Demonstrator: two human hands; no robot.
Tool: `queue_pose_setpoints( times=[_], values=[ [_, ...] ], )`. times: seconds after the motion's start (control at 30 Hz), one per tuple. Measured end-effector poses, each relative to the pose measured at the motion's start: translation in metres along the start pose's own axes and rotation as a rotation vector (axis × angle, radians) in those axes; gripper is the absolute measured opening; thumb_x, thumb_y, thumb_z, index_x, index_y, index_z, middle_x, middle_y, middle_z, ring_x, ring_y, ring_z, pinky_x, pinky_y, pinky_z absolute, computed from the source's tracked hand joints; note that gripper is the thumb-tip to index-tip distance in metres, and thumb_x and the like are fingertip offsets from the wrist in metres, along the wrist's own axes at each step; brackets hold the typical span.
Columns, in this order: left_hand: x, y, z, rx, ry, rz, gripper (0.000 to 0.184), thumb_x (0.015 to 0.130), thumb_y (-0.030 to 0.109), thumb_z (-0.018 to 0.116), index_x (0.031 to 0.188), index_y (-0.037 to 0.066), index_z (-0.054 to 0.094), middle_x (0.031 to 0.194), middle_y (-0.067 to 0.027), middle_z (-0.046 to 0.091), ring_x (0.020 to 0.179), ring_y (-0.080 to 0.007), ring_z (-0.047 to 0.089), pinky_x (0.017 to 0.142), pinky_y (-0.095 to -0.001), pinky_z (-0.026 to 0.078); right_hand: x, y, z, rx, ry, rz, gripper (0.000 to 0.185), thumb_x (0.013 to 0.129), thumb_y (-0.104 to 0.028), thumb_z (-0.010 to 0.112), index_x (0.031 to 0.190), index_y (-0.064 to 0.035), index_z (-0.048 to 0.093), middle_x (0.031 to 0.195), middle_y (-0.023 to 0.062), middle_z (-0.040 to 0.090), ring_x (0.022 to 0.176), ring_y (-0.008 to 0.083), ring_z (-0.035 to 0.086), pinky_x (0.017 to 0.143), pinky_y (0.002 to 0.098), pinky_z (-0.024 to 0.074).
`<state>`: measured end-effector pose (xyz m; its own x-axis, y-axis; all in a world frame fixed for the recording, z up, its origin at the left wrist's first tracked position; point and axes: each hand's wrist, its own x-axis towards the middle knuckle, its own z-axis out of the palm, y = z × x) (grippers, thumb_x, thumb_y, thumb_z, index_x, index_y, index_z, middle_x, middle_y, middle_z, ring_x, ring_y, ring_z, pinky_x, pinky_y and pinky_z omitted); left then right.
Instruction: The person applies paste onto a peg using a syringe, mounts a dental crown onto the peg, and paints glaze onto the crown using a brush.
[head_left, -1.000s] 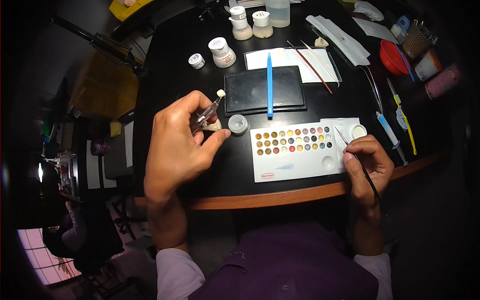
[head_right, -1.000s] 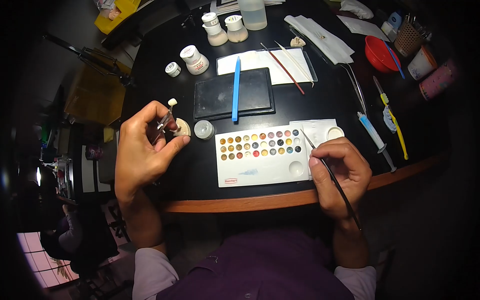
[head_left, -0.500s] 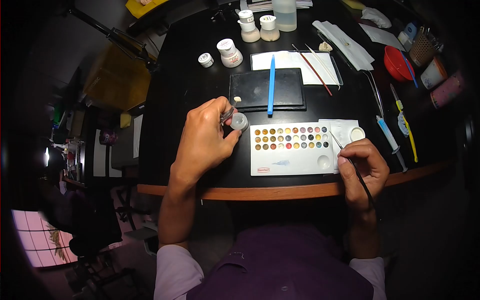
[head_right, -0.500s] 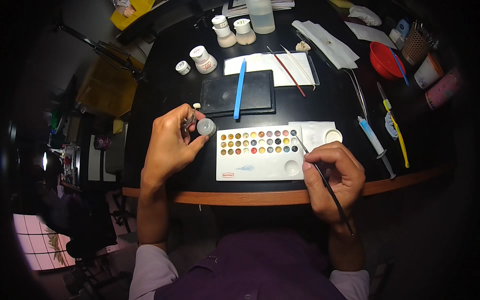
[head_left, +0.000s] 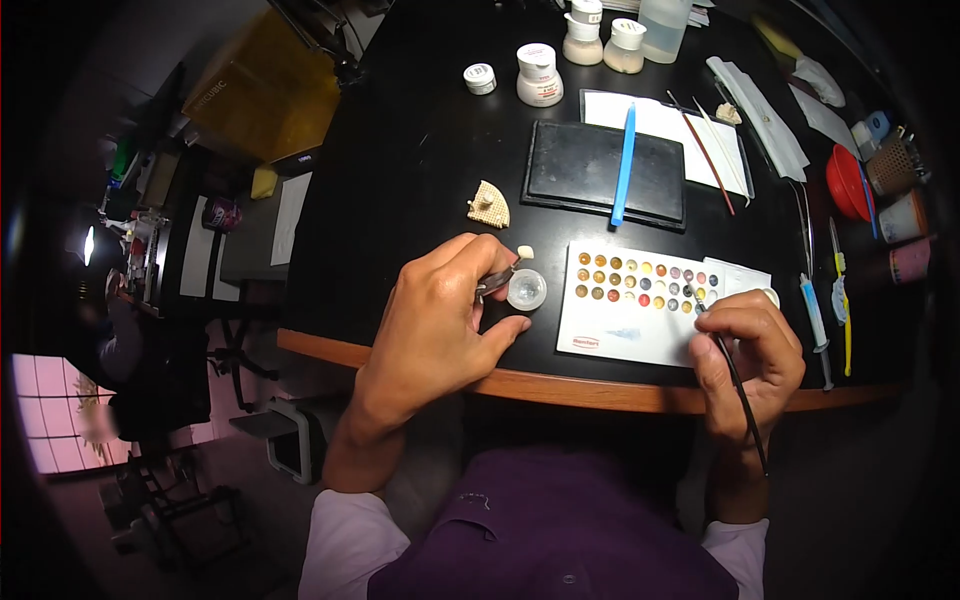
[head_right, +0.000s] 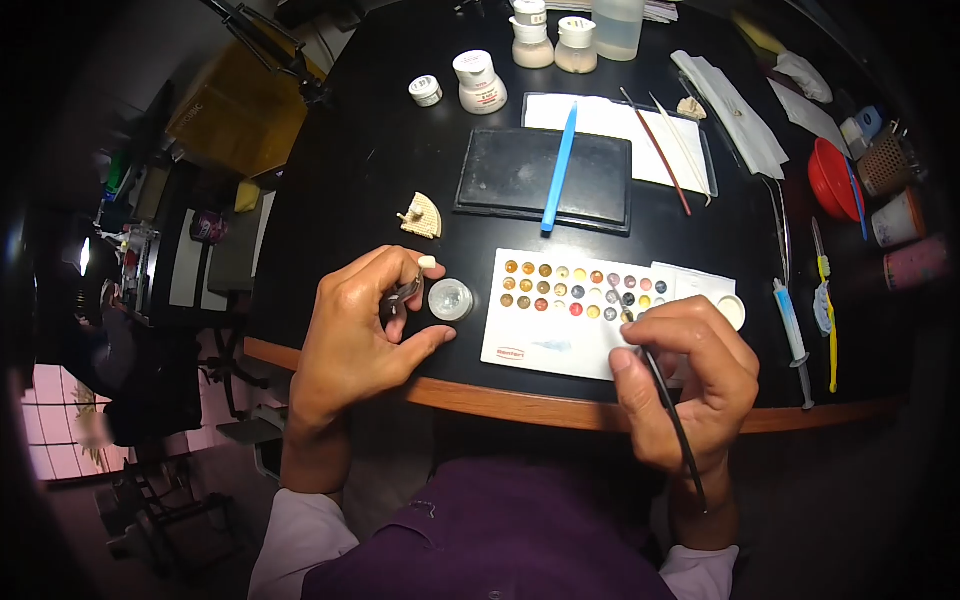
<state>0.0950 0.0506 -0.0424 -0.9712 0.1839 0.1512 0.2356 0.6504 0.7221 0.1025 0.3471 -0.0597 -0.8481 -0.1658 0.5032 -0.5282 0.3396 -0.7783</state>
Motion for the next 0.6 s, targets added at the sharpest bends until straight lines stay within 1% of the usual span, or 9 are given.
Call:
queue_pose_setpoints(
  times=[0.07, 0.1, 0.2, 0.23, 0.27, 0.33, 0.43, 0.6],
  values=[
    [-0.001, -0.005, 0.002, -0.023, 0.006, -0.02, 0.044, 0.067, -0.005, 0.092, 0.081, 0.004, 0.051, 0.096, -0.0084, 0.073, 0.06, -0.0013, 0.049, 0.048, -0.0233, 0.039, 0.007, -0.009, 0.012, 0.111, -0.092, 0.024, 0.022, 0.082, -0.007, 0.072, 0.101, 0.0045, 0.076, 0.09, 0.0131, 0.071, 0.071, 0.0136, 0.06, 0.06, 0.0265, 0.0437],
    [-0.001, -0.008, 0.003, -0.031, 0.014, -0.017, 0.044, 0.067, -0.005, 0.092, 0.081, 0.005, 0.051, 0.096, -0.0081, 0.073, 0.06, -0.001, 0.049, 0.048, -0.0231, 0.039, 0.01, -0.012, 0.015, 0.146, -0.164, 0.041, 0.028, 0.081, -0.008, 0.069, 0.104, 0.0053, 0.077, 0.09, 0.0143, 0.071, 0.07, 0.0142, 0.06, 0.059, 0.0268, 0.0441],
    [-0.003, -0.011, 0.008, -0.036, 0.058, 0.009, 0.04, 0.068, -0.005, 0.09, 0.081, 0.004, 0.053, 0.096, -0.007, 0.073, 0.062, -0.0008, 0.052, 0.047, -0.022, 0.039, 0.014, -0.015, 0.038, 0.214, -0.197, -0.004, 0.025, 0.078, -0.002, 0.067, 0.101, 0.0052, 0.074, 0.087, 0.0126, 0.07, 0.065, 0.0138, 0.058, 0.057, 0.0267, 0.0428],
    [-0.003, -0.011, 0.009, -0.033, 0.076, 0.022, 0.039, 0.069, -0.006, 0.089, 0.081, 0.004, 0.054, 0.095, -0.0066, 0.073, 0.062, -0.0008, 0.053, 0.047, -0.0215, 0.039, 0.013, -0.018, 0.043, 0.248, -0.205, 0.047, 0.023, 0.077, 0.002, 0.067, 0.099, 0.0046, 0.072, 0.084, 0.0102, 0.07, 0.062, 0.0123, 0.058, 0.054, 0.0261, 0.0417],
    [-0.005, -0.011, 0.01, -0.029, 0.091, 0.038, 0.037, 0.069, -0.006, 0.088, 0.082, 0.004, 0.055, 0.096, -0.0062, 0.073, 0.063, -0.001, 0.054, 0.047, -0.0212, 0.04, 0.016, -0.023, 0.048, 0.257, -0.19, 0.039, 0.021, 0.074, 0.003, 0.07, 0.095, 0.003, 0.072, 0.082, 0.009, 0.069, 0.061, 0.0106, 0.058, 0.053, 0.0251, 0.041],
    [-0.006, -0.01, 0.012, -0.02, 0.123, 0.069, 0.034, 0.069, -0.007, 0.087, 0.082, 0.004, 0.057, 0.096, -0.0056, 0.073, 0.064, -0.0014, 0.056, 0.047, -0.0206, 0.04, 0.02, -0.027, 0.049, 0.22, -0.208, 0.018, 0.018, 0.075, 0.004, 0.075, 0.093, 0.0024, 0.074, 0.079, 0.0086, 0.069, 0.059, 0.0104, 0.058, 0.052, 0.0247, 0.0417],
    [-0.007, -0.011, 0.017, -0.015, 0.164, 0.122, 0.032, 0.069, -0.008, 0.085, 0.083, 0.004, 0.059, 0.097, -0.0057, 0.074, 0.066, -0.002, 0.058, 0.048, -0.0203, 0.041, 0.023, -0.035, 0.052, 0.2, -0.201, 0.056, 0.016, 0.077, 0.006, 0.08, 0.091, 0.0019, 0.076, 0.078, 0.0086, 0.07, 0.06, 0.0114, 0.061, 0.052, 0.0246, 0.0439],
    [-0.008, -0.007, 0.016, 0.001, 0.156, 0.117, 0.03, 0.068, -0.008, 0.083, 0.092, 0.003, 0.068, 0.097, -0.0046, 0.074, 0.065, -0.0019, 0.058, 0.048, -0.0201, 0.04, 0.023, -0.038, 0.052, 0.098, -0.16, -0.008, 0.014, 0.082, 0.007, 0.084, 0.093, 0.0028, 0.076, 0.079, 0.0121, 0.072, 0.064, 0.017, 0.068, 0.055, 0.028, 0.0495]
  ],
)
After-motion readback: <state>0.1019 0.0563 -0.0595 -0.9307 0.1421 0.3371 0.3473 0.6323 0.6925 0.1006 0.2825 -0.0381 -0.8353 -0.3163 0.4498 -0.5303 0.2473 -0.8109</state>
